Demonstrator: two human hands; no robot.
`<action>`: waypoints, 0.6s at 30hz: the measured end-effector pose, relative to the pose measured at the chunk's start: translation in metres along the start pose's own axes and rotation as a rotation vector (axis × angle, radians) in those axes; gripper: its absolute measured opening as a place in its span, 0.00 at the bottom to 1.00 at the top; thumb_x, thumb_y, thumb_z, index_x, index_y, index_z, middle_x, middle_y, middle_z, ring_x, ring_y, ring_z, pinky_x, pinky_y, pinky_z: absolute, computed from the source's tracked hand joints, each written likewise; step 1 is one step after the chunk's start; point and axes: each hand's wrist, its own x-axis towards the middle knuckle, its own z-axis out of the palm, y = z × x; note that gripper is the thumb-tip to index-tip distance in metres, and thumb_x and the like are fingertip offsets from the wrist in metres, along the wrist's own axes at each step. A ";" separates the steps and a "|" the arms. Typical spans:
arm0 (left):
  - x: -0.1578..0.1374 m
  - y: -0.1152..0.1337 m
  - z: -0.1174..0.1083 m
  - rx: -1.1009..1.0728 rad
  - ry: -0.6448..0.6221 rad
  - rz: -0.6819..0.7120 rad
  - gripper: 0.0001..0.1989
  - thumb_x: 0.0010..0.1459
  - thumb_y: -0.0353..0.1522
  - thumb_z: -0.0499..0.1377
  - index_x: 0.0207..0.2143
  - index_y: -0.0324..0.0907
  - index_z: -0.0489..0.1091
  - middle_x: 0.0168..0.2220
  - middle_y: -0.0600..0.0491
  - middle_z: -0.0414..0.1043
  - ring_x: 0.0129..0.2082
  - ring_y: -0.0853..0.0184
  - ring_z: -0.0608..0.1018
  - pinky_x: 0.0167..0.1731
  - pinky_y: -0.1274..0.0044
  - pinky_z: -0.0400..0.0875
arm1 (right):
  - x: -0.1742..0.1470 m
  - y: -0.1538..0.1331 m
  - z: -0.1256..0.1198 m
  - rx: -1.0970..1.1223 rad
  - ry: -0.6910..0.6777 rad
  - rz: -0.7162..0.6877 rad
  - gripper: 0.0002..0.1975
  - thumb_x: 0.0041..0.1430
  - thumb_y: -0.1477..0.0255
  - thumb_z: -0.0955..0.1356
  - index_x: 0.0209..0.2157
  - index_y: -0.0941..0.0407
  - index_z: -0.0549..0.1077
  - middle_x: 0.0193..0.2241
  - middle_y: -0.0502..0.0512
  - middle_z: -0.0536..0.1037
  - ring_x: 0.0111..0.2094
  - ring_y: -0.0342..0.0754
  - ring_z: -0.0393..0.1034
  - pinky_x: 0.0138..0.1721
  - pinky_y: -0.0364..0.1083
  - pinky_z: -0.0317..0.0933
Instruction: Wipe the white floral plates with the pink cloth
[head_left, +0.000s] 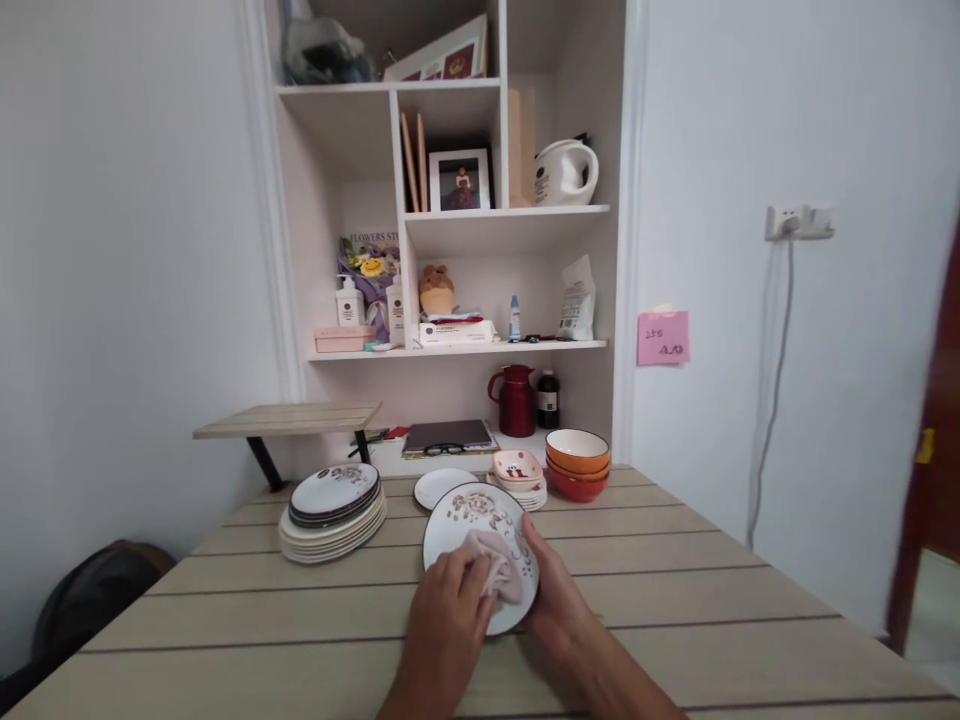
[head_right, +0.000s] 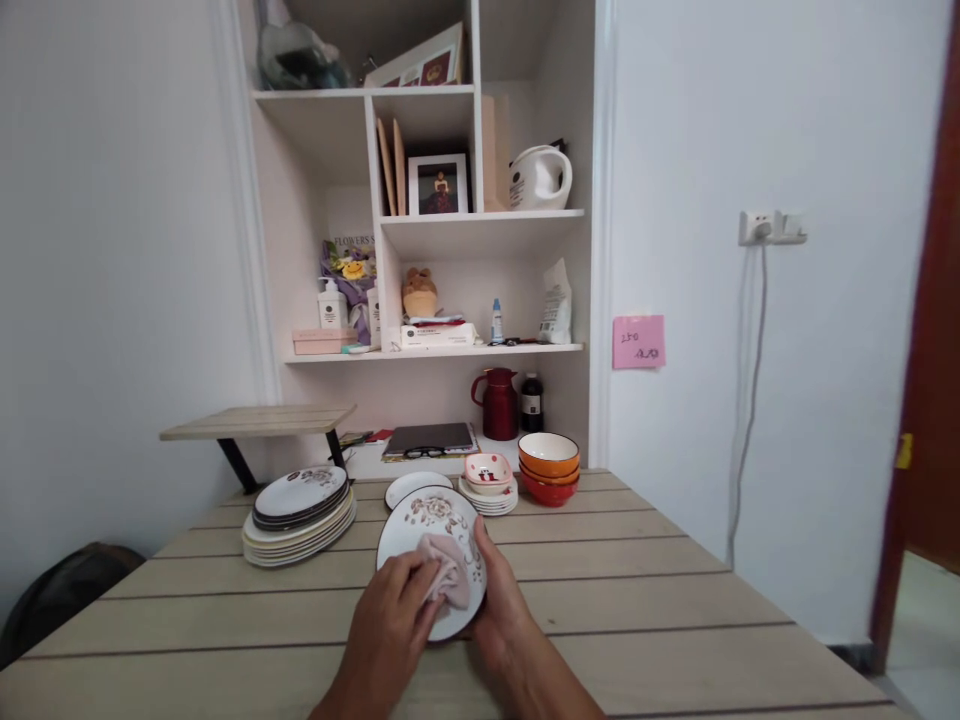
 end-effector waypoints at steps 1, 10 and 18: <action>0.001 -0.002 -0.002 0.019 0.022 -0.014 0.17 0.55 0.29 0.58 0.49 0.45 0.68 0.44 0.50 0.70 0.41 0.64 0.73 0.40 0.72 0.70 | -0.001 0.004 0.002 -0.017 0.011 0.007 0.33 0.54 0.51 0.66 0.50 0.65 0.70 0.40 0.66 0.80 0.41 0.56 0.74 0.46 0.53 0.64; 0.005 -0.021 -0.007 0.260 0.148 -0.228 0.14 0.57 0.29 0.57 0.47 0.44 0.70 0.41 0.48 0.71 0.40 0.62 0.73 0.39 0.69 0.67 | 0.001 0.018 0.003 -0.032 0.040 0.022 0.28 0.54 0.55 0.67 0.50 0.61 0.72 0.38 0.62 0.81 0.41 0.55 0.75 0.48 0.54 0.63; -0.001 0.001 0.005 0.104 0.021 -0.054 0.16 0.55 0.27 0.57 0.47 0.44 0.68 0.44 0.50 0.71 0.40 0.64 0.73 0.39 0.72 0.70 | 0.005 -0.011 -0.011 0.027 0.013 -0.077 0.28 0.55 0.54 0.65 0.49 0.60 0.72 0.40 0.63 0.80 0.43 0.57 0.74 0.48 0.56 0.63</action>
